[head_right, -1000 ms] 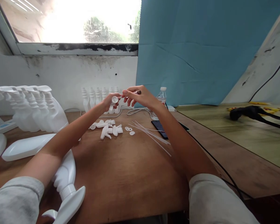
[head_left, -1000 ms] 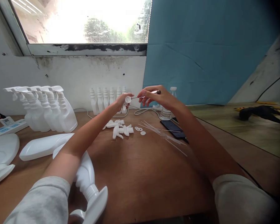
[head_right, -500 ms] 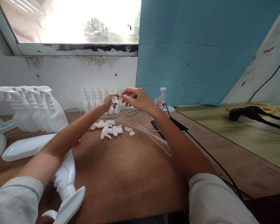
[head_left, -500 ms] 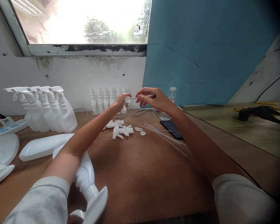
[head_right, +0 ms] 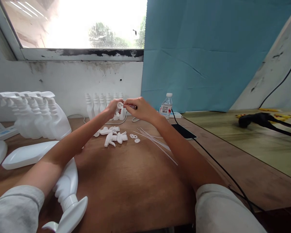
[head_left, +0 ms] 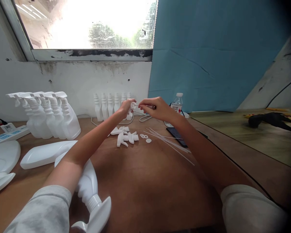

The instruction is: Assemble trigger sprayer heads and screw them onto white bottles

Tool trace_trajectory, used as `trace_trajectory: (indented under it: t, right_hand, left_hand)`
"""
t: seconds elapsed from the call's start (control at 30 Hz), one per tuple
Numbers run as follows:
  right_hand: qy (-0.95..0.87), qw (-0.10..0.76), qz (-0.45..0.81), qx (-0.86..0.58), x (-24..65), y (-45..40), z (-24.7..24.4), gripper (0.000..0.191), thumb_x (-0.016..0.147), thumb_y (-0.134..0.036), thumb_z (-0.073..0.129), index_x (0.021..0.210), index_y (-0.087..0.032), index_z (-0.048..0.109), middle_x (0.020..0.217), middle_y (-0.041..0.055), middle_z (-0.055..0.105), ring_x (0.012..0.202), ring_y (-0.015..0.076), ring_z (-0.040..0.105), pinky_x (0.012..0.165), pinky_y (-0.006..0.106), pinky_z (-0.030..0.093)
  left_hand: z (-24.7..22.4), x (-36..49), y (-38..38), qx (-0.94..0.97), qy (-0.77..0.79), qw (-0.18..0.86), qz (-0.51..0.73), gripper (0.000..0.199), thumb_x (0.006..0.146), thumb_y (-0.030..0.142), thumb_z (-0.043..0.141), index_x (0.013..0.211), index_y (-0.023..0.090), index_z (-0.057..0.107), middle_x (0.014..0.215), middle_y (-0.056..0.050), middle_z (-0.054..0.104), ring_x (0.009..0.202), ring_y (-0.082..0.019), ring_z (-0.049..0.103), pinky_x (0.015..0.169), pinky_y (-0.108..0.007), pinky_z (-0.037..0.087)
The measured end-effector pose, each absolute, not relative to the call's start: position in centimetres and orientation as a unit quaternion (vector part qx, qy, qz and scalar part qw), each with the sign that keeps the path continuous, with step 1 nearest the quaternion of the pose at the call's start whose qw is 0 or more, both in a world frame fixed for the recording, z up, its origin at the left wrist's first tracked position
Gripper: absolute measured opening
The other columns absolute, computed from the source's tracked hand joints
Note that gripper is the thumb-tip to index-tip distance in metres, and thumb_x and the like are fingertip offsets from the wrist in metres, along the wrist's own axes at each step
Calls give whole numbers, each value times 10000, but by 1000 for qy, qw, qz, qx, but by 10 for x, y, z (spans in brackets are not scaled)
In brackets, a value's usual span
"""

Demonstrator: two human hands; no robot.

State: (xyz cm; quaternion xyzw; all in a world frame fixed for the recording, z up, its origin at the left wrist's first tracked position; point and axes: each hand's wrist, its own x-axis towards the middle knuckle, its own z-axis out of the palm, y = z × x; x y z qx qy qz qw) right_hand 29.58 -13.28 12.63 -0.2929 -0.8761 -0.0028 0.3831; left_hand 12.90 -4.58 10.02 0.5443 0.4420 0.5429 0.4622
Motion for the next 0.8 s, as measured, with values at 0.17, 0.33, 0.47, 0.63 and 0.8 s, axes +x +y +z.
trace_trajectory:
  t: [0.17,0.33,0.47,0.63,0.8]
  right_hand:
    - [-876,397,13,-275,294,-128,121,237,887,-239,511,841,-154,727,730,34,657,581,109,530,562,255,396]
    - [-837,441,176,-273,298,-131,125,249,880,-330,563,844,-144,725,765,63,682,701,168,636,666,297,508]
    - [-831,443,223,-252,302,-129,125,253,864,-376,599,833,-161,728,776,56,683,720,172,639,714,322,532]
    - [-829,434,254,-243,306,-118,120,268,846,-414,628,814,-167,727,781,54,682,731,173,638,729,329,541]
    - [-811,431,316,-239,313,-103,112,300,825,-454,666,828,-163,735,824,71,698,753,185,651,765,353,564]
  left_hand:
    - [101,130,-50,532,439,464,556,167,646,292,600,595,164,506,466,5,461,354,-107,400,361,-252,270]
    - [108,129,-57,535,418,485,552,179,672,303,613,626,160,515,490,13,454,377,-92,391,379,-236,283]
    - [109,127,-58,542,410,495,542,178,682,295,611,622,158,515,506,6,455,391,-94,398,380,-236,265]
    - [101,126,-50,541,429,503,521,203,681,312,625,609,167,504,481,9,441,364,-95,370,379,-245,247]
    - [93,127,-44,522,467,501,509,184,669,293,625,603,176,499,440,12,424,347,-106,361,380,-247,228]
